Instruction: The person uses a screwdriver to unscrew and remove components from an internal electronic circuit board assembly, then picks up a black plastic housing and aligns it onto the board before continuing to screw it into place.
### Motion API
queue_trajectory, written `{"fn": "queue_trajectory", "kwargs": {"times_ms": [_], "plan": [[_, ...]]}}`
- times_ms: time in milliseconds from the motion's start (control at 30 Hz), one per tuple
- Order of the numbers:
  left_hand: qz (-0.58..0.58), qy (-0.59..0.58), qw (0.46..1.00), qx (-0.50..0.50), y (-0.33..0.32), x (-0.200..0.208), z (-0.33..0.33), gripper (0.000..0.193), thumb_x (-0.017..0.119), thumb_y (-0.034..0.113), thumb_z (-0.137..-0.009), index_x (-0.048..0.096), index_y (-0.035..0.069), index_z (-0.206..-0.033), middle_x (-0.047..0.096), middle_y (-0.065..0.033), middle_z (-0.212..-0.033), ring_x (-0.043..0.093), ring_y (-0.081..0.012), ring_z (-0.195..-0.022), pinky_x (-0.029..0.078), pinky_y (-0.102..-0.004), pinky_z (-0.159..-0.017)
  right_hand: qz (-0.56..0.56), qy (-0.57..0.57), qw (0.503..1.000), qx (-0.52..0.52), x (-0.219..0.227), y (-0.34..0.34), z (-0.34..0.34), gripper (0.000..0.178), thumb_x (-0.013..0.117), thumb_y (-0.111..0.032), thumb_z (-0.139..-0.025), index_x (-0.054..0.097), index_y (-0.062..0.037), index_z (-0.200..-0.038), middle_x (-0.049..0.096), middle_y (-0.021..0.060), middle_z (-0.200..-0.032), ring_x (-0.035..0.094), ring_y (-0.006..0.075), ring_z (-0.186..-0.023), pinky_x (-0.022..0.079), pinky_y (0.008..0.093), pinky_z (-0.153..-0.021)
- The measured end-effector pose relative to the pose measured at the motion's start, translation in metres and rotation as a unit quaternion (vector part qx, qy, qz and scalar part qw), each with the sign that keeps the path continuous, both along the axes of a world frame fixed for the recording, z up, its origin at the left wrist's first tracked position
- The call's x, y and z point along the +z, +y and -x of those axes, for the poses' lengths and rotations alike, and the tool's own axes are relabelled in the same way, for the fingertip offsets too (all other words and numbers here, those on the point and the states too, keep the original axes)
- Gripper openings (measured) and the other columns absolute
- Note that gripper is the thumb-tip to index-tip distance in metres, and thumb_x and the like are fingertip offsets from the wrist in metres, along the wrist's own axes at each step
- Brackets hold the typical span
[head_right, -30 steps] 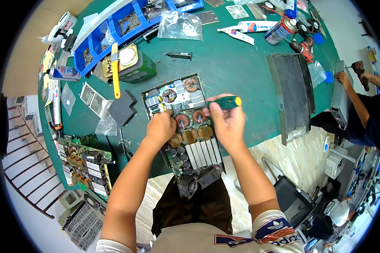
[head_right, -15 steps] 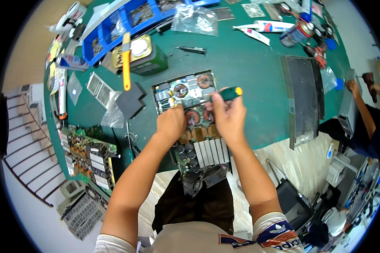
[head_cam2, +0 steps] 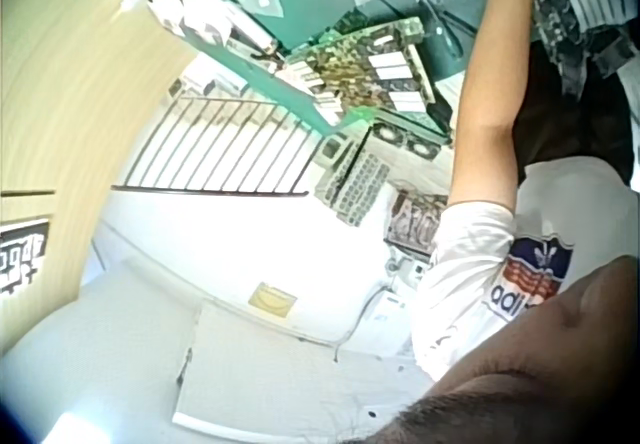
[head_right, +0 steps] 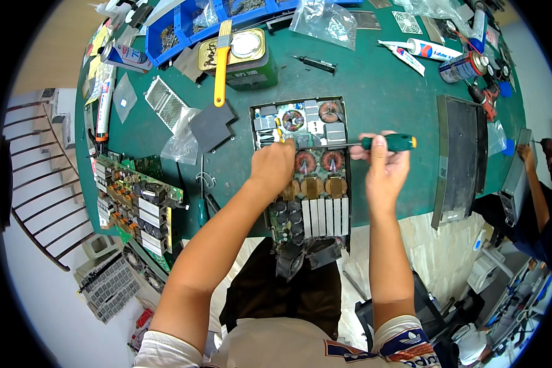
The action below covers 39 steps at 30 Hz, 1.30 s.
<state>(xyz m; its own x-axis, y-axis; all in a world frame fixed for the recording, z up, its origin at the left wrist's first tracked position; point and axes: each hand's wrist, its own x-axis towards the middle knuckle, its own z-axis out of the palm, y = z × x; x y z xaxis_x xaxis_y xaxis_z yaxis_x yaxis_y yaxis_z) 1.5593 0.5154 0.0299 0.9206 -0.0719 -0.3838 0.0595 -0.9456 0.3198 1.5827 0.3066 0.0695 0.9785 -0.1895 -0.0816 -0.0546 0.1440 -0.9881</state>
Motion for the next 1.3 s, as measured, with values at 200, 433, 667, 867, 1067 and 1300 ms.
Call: {"fn": "queue_trajectory", "kwargs": {"times_ms": [200,433,667,867,1067,1300], "plan": [[0.157,-0.156,0.97,0.1,0.012,0.014,0.032,0.015,0.064,0.015,-0.091,0.068,0.005,-0.102,0.072,-0.0187,-0.095,0.07,-0.0394,-0.085,0.056,-0.0472,-0.073,-0.106,0.066,0.989,-0.085,0.007,-0.041,-0.002,0.024,0.057,-0.026,-0.105,0.053,-0.0023,-0.108,0.071,0.0171,-0.095,0.071,0.0196,-0.071,0.061,0.0299,-0.063],[0.148,-0.224,0.929,0.256,0.085,0.018,0.176,0.014,0.07,0.001,-0.086,0.066,0.001,-0.099,0.06,-0.0117,-0.084,0.059,-0.0254,-0.07,0.049,-0.0354,-0.063,-0.161,0.105,0.978,-0.075,-0.002,-0.043,0.013,0.025,0.057,-0.029,-0.105,0.051,-0.0044,-0.106,0.07,0.0185,-0.098,0.071,0.0206,-0.073,0.061,0.0316,-0.064],[0.062,-0.184,0.909,0.37,0.132,-0.018,0.248,0.043,0.076,0.012,-0.085,0.056,-0.004,-0.12,0.057,-0.0214,-0.113,0.058,-0.0385,-0.098,0.048,-0.0439,-0.085,-0.191,0.108,0.976,0.001,0.016,0.0,0.04,0.026,0.054,-0.027,-0.106,0.05,-0.003,-0.115,0.068,0.0203,-0.102,0.07,0.0224,-0.078,0.058,0.0325,-0.069],[0.052,-0.16,0.917,0.362,0.141,-0.006,0.255,0.034,0.063,0.017,-0.094,0.057,-0.006,-0.118,0.058,-0.0262,-0.107,0.058,-0.0445,-0.098,0.047,-0.0488,-0.087,-0.217,0.118,0.964,0.097,0.02,0.046,0.058,0.026,0.052,-0.021,-0.107,0.052,0.0011,-0.119,0.067,0.0199,-0.11,0.072,0.0261,-0.087,0.061,0.0375,-0.079],[0.074,-0.145,0.906,0.39,0.125,0.035,0.298,0.029,0.062,0.015,-0.092,0.059,-0.007,-0.112,0.06,-0.0227,-0.096,0.06,-0.0409,-0.087,0.048,-0.046,-0.08,-0.216,0.119,0.958,0.144,0.026,0.086,0.061,0.025,0.055,-0.019,-0.106,0.053,0.0018,-0.119,0.066,0.0205,-0.115,0.072,0.0274,-0.095,0.061,0.0385,-0.085],[0.127,-0.145,0.907,0.376,0.111,0.043,0.278,0.026,0.065,0.015,-0.095,0.061,-0.007,-0.109,0.061,-0.0212,-0.093,0.061,-0.0373,-0.083,0.05,-0.0431,-0.075,-0.212,0.109,0.959,0.155,0.018,0.103,0.075,0.027,0.057,-0.016,-0.104,0.052,0.0025,-0.123,0.065,0.0217,-0.116,0.072,0.03,-0.097,0.061,0.04,-0.086]]}}
